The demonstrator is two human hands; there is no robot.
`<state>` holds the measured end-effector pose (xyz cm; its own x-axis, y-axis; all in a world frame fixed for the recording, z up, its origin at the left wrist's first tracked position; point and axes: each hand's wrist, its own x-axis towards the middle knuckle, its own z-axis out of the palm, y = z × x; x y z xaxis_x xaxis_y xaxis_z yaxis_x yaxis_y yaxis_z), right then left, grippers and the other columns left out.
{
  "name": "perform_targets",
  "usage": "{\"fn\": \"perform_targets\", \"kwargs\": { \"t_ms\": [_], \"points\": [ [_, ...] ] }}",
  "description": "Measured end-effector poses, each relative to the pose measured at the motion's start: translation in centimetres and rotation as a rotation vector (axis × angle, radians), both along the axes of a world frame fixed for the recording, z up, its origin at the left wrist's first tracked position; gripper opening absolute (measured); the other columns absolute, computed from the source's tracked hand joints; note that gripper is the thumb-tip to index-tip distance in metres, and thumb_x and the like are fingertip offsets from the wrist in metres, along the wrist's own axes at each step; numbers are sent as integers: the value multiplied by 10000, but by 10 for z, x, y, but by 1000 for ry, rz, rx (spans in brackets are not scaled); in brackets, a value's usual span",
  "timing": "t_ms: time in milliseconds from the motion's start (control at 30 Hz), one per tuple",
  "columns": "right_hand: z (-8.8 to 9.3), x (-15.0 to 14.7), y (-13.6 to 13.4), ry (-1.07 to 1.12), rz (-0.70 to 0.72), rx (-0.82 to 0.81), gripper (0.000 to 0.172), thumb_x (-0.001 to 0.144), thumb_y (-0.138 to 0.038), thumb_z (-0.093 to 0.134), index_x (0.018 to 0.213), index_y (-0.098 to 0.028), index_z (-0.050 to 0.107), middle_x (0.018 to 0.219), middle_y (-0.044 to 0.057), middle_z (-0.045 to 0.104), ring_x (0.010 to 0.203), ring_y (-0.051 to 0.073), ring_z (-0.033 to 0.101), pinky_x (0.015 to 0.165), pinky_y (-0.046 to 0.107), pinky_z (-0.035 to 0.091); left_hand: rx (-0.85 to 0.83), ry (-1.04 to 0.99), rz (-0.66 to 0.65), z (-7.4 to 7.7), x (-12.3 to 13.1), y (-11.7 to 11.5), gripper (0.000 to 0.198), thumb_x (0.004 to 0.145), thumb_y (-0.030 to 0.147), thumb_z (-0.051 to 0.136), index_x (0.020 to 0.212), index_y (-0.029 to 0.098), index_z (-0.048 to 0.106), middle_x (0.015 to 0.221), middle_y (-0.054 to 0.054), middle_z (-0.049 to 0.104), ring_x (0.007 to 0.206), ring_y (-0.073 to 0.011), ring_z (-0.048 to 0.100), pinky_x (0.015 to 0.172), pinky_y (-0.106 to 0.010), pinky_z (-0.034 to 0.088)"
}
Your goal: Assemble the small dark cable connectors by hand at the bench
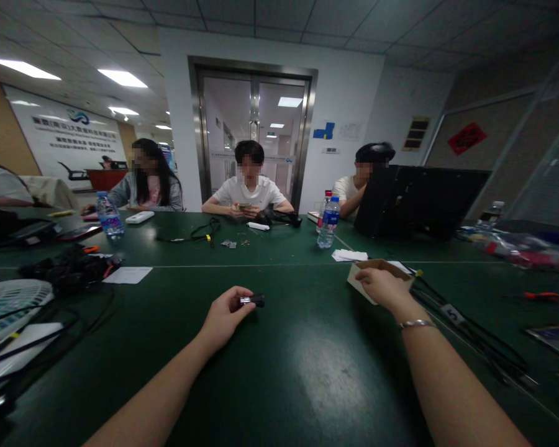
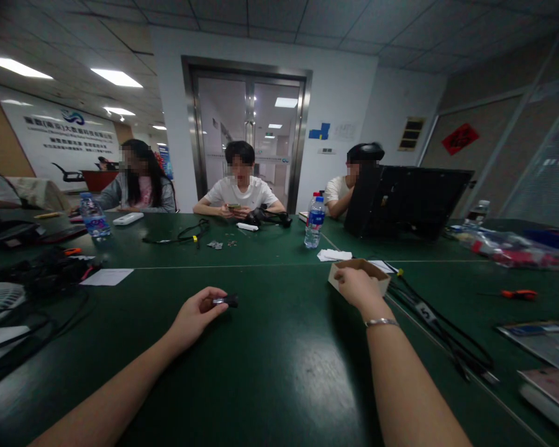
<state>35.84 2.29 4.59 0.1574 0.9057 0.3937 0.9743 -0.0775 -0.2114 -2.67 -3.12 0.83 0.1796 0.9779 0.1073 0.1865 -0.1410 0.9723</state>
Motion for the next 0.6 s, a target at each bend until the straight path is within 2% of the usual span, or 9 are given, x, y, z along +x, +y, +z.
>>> {"fn": "perform_targets", "kwargs": {
  "t_ms": [67, 100, 167, 267, 367, 433, 500, 600],
  "points": [
    [-8, -16, -4, -173, 20, 105, 331, 724, -189, 521, 1010, -259, 673, 1175, 106, 580, 1083, 317, 461, 860, 475, 352, 18, -5, 2, -3, 0, 2, 290, 732, 334, 637, 977, 189, 581, 940, -42, 645, 855, -190, 615, 776, -327, 478],
    [-11, -23, -7, -242, 7, 139, 351, 744, -201, 506, 1060, -250, 650, 1238, 117, 526, 1122, 331, 411, 876, 486, 335, 25, -8, 3, -3, 1, 2, 295, 730, 339, 638, 977, 189, 581, 937, -41, 644, 848, -186, 615, 771, -322, 479],
    [-11, -35, -13, -288, -74, 228, 312, 787, -247, 469, 1033, -183, 651, 1186, 169, 519, 1076, 342, 406, 844, 477, 348, 24, -17, -5, -4, 1, 2, 292, 734, 342, 633, 979, 192, 580, 949, -39, 643, 845, -182, 615, 770, -318, 479],
    [-8, -42, -17, -239, -233, 231, 322, 827, -296, 401, 912, -123, 659, 989, 190, 562, 939, 335, 452, 739, 455, 381, 13, -17, -8, -2, 1, 1, 278, 734, 338, 632, 969, 198, 583, 944, -35, 647, 843, -181, 617, 776, -323, 478],
    [-8, -31, -16, -112, -352, 218, 316, 806, -326, 413, 854, -117, 646, 971, 189, 554, 906, 339, 481, 690, 433, 397, 1, -13, 3, 1, 2, -1, 279, 729, 330, 636, 968, 197, 584, 949, -37, 649, 860, -187, 616, 776, -326, 480],
    [-12, -17, -12, 62, -406, 242, 302, 779, -346, 441, 821, -112, 627, 950, 186, 554, 868, 314, 514, 678, 405, 410, -7, -9, 3, 1, 2, -1, 280, 731, 323, 632, 974, 194, 584, 959, -40, 646, 865, -189, 616, 774, -327, 482],
    [-19, -1, -7, 273, -358, 240, 291, 748, -374, 466, 781, -122, 608, 873, 156, 577, 798, 272, 544, 664, 370, 424, -2, -6, 1, 1, 2, 0, 281, 733, 320, 631, 979, 194, 583, 955, -39, 645, 857, -187, 615, 772, -327, 483],
    [-31, 15, -2, 445, -131, 155, 307, 705, -434, 497, 760, -154, 609, 840, 109, 623, 783, 246, 574, 682, 343, 438, 11, -11, 3, 1, 2, -1, 279, 734, 327, 632, 976, 196, 587, 948, -38, 646, 855, -188, 616, 775, -332, 482]
  ]
}}
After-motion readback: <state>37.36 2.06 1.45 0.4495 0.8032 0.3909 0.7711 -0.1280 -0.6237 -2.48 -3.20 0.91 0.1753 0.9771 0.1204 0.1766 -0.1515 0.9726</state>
